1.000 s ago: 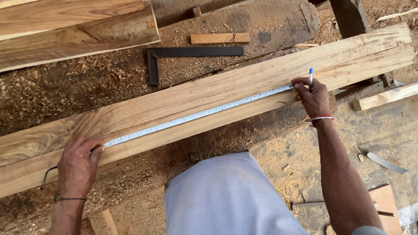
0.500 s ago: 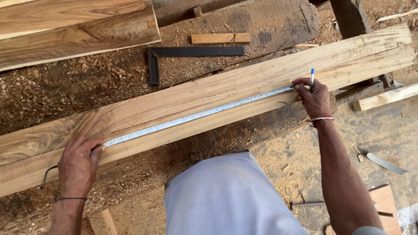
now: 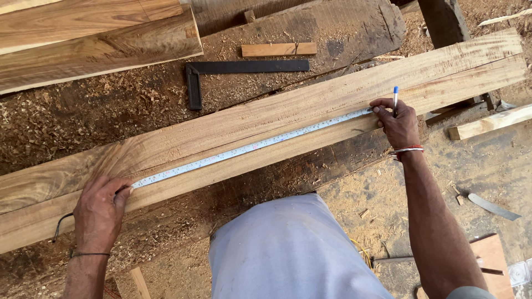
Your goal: The person measures a long wooden plank with a metal tape measure and marks measurement points on it with a pen. They repeatedly reposition the tape along the plank, hold it taut with one hand, and make pen marks at measured positions, working along the length of the board on a work support.
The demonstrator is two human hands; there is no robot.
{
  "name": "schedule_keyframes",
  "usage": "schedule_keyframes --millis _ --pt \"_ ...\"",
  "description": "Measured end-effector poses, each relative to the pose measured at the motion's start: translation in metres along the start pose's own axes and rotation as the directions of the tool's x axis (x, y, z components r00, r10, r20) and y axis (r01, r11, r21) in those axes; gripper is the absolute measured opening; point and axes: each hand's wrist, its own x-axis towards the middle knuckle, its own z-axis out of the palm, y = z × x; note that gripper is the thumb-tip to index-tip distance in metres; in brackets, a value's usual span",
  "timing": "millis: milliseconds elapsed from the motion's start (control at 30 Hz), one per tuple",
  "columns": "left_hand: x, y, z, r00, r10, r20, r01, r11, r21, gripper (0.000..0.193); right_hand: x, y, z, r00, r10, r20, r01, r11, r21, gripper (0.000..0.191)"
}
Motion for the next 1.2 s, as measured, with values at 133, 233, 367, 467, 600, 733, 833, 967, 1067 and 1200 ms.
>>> schedule_keyframes --millis 133,233,367,467,600,733,833,967,1067,1200 --pt "-0.001 0.001 -0.001 1.000 0.009 -0.010 -0.009 1.000 -0.004 0.018 0.000 0.002 0.001 1.000 -0.020 0.002 0.020 1.000 0.008 0.014" --pt "0.000 0.000 0.000 1.000 0.006 -0.002 -0.006 1.000 0.001 0.018 0.001 0.002 0.002 0.999 -0.032 -0.003 0.032 0.999 0.015 0.015" --pt "0.000 -0.002 0.002 1.000 0.018 0.000 -0.018 1.000 0.003 0.017 0.001 0.002 0.004 1.000 -0.025 -0.009 0.025 1.000 0.008 0.015" --pt "0.000 -0.004 0.002 1.000 -0.005 0.018 0.005 1.000 0.019 0.018 0.001 0.002 0.003 1.000 -0.019 -0.011 0.019 1.000 0.006 0.016" --pt "0.000 -0.005 0.004 1.000 -0.004 0.011 0.004 1.000 0.011 0.018 0.001 0.002 0.003 1.000 -0.031 -0.005 0.031 1.000 -0.002 0.016" --pt "0.001 -0.006 0.006 1.000 -0.011 0.018 0.011 1.000 0.018 0.019 0.001 0.002 0.003 0.999 -0.039 -0.002 0.039 0.999 0.009 0.016" --pt "0.000 -0.006 0.006 0.999 -0.019 0.026 0.019 0.999 0.027 0.019 0.001 0.002 0.003 0.999 -0.035 -0.002 0.035 0.999 0.006 0.016" --pt "0.001 -0.006 0.006 0.999 -0.021 0.031 0.020 0.999 0.034 0.019 0.001 0.001 0.003 0.999 -0.035 -0.003 0.035 0.999 -0.003 0.016" --pt "0.000 -0.007 0.006 1.000 -0.003 0.021 0.002 0.999 0.035 0.019 0.000 0.001 0.003 0.999 -0.041 -0.005 0.041 0.999 -0.009 0.016" --pt "0.000 -0.010 0.009 1.000 -0.001 0.015 0.001 1.000 0.030 0.019 0.000 0.002 0.003 0.999 -0.044 -0.005 0.044 0.999 -0.008 0.016"
